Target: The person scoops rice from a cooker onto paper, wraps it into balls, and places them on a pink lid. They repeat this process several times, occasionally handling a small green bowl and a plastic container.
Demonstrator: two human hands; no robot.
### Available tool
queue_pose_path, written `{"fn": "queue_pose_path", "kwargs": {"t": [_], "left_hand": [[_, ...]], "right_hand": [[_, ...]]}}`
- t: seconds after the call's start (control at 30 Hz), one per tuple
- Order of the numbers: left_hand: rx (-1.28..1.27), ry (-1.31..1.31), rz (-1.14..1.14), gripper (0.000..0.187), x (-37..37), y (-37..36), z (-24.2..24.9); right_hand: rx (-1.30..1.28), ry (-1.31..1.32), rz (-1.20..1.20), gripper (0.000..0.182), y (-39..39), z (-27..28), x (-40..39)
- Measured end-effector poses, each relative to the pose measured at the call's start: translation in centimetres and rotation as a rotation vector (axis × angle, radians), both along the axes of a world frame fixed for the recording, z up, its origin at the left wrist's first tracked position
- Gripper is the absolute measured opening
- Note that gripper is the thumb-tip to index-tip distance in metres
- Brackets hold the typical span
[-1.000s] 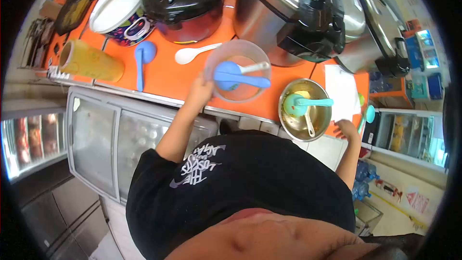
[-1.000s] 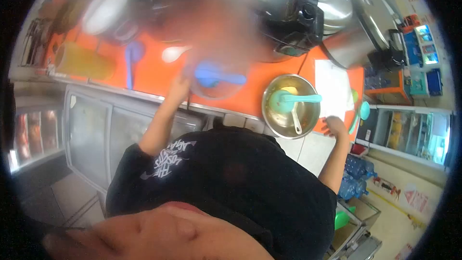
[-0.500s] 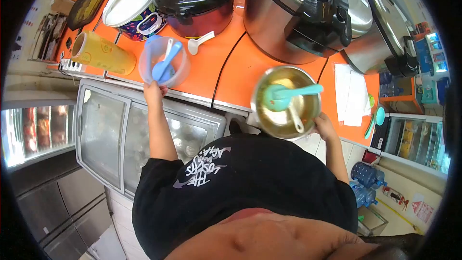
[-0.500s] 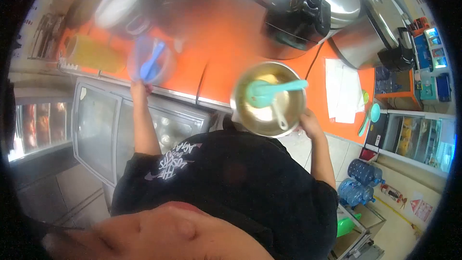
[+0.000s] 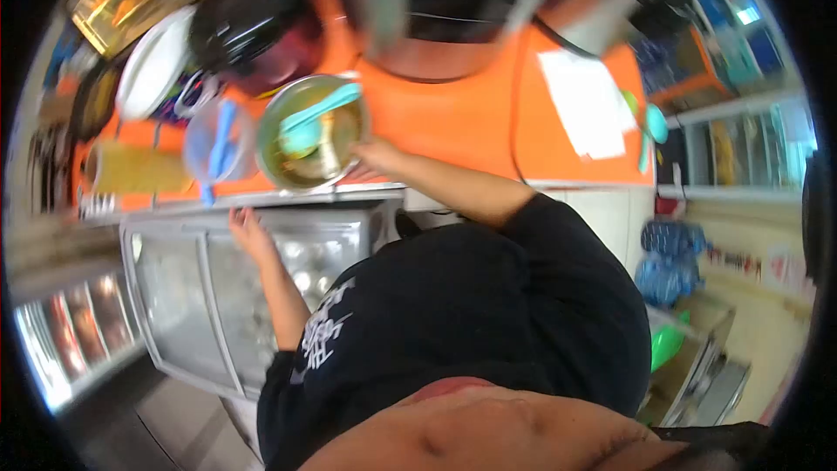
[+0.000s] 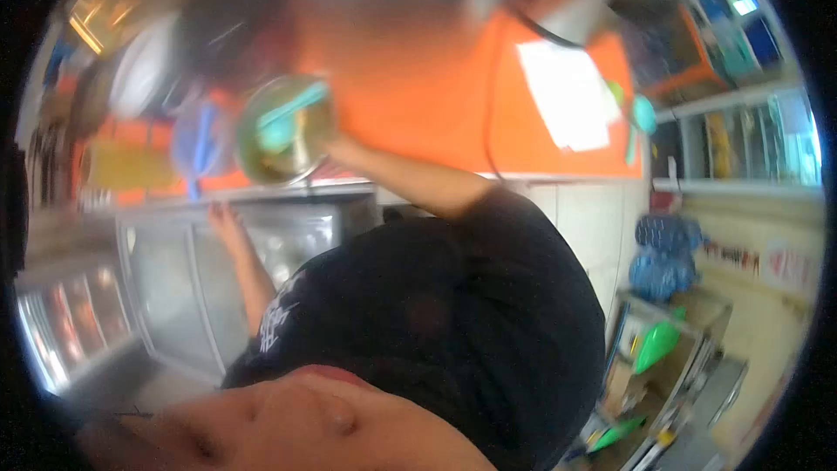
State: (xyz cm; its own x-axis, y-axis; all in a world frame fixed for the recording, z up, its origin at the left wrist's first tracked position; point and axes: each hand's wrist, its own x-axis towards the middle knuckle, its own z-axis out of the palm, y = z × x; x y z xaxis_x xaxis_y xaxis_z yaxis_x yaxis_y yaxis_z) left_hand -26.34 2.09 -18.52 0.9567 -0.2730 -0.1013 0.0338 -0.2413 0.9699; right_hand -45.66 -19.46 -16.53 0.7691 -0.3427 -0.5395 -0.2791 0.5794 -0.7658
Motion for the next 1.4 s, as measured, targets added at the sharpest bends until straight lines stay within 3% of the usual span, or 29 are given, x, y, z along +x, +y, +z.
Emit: {"fn": "queue_pose_path", "kwargs": {"t": [0.1,0.17,0.2,0.27,0.3,0.33,0.4,0.43,0.47,0.5,0.53,0.57,0.6,0.63,0.67,0.7,0.83,0.93,1.07,1.13,1.2,1.27,1.4], "left_hand": [[0.082,-0.335,0.033,0.033,-2.5,-0.1,0.3],[0.14,-0.478,0.017,0.029,-3.0,-0.7,1.8],[0.134,-0.505,-0.025,0.026,-3.2,-1.3,3.3],[0.118,-0.542,-0.078,0.024,-4.9,-4.0,7.1],[0.139,-0.578,-0.161,0.024,-6.1,-5.3,9.5],[0.151,-0.617,-0.238,0.025,-7.6,-6.8,10.6],[0.062,-0.631,-0.335,0.025,-10.3,-10.4,10.1],[-0.016,-0.645,-0.42,0.025,-11.9,-12.5,9.8],[-0.031,-0.611,-0.441,0.023,-14.7,-15.0,9.3],[-0.209,-0.052,-0.456,0.019,-18.1,-17.6,8.1],[-0.042,-0.595,-0.685,0.019,-20.8,-19.9,6.7],[-0.308,-0.59,-0.831,0.02,-24.3,-22.9,3.9],[0.059,-0.533,-0.921,0.021,-27.3,-24.6,0.1],[0.114,-0.614,-1.087,0.026,-33.3,-27.5,3.1],[0.244,-0.521,-1.14,0.033,-37.4,-29.9,2.3],[0.258,-0.586,-1.155,0.042,-39.5,-32.2,-1.0],[0.556,-0.069,-1.045,0.051,-46.0,-41.8,-5.0],[0.7,-0.112,-1.174,0.046,-46.0,-43.7,-5.1],[0.626,-0.27,-1.062,0.04,-44.0,-41.2,-5.0],[0.683,-0.355,-1.11,0.037,-40.8,-38.3,-4.2],[0.649,-0.27,-1.092,0.036,-37.7,-35.4,-4.3],[0.544,-0.116,-1.096,0.038,-35.0,-32.5,-5.4],[0.606,-0.188,-0.834,0.042,-36.0,-30.2,-1.7]], "right_hand": [[-0.039,0.111,-0.086,0.043,-1.9,0.0,-3.5],[-0.725,0.05,0.052,0.035,-4.6,-1.7,-7.6],[-0.833,0.184,-0.014,0.033,-5.4,0.5,-10.9],[-0.852,0.218,-0.297,0.03,-8.0,-0.2,-18.2],[-0.896,0.258,-0.533,0.025,-8.5,-0.2,-21.7],[-1.263,0.583,-0.589,0.017,-11.5,-5.6,-26.6],[-1.387,0.591,-0.692,0.024,-12.0,-1.6,-36.7],[-1.163,0.687,-0.739,0.032,-13.7,-3.2,-41.6],[-1.314,0.9,-0.695,0.037,-14.2,-3.3,-45.5],[-1.456,1.114,-0.639,0.041,-14.4,-3.4,-48.4],[-1.46,1.108,-0.642,0.041,-14.7,-3.2,-50.0],[-1.543,1.066,-0.543,0.045,-15.0,-3.7,-51.3],[-1.621,1.016,-0.442,0.049,-15.4,-4.3,-52.6],[-1.613,1.0,-0.44,0.049,-16.0,-4.8,-53.0],[-1.651,0.881,-0.41,0.049,-16.7,-5.3,-52.8],[-1.686,0.764,-0.383,0.05,-17.5,-5.7,-52.4],[-1.652,0.685,-0.354,0.043,-18.8,-5.4,-52.9],[-1.533,0.509,-0.385,0.038,-18.6,-1.4,-53.1],[-1.373,0.392,-0.435,0.025,-17.6,8.5,-55.9],[-1.0,0.696,-0.295,0.018,-18.2,15.2,-57.5],[-0.95,0.401,-0.378,0.022,-19.1,17.0,-58.9],[-0.717,0.184,-0.441,0.025,-20.7,17.5,-58.4],[-0.618,0.086,-0.544,0.028,-22.1,18.9,-52.6]]}}
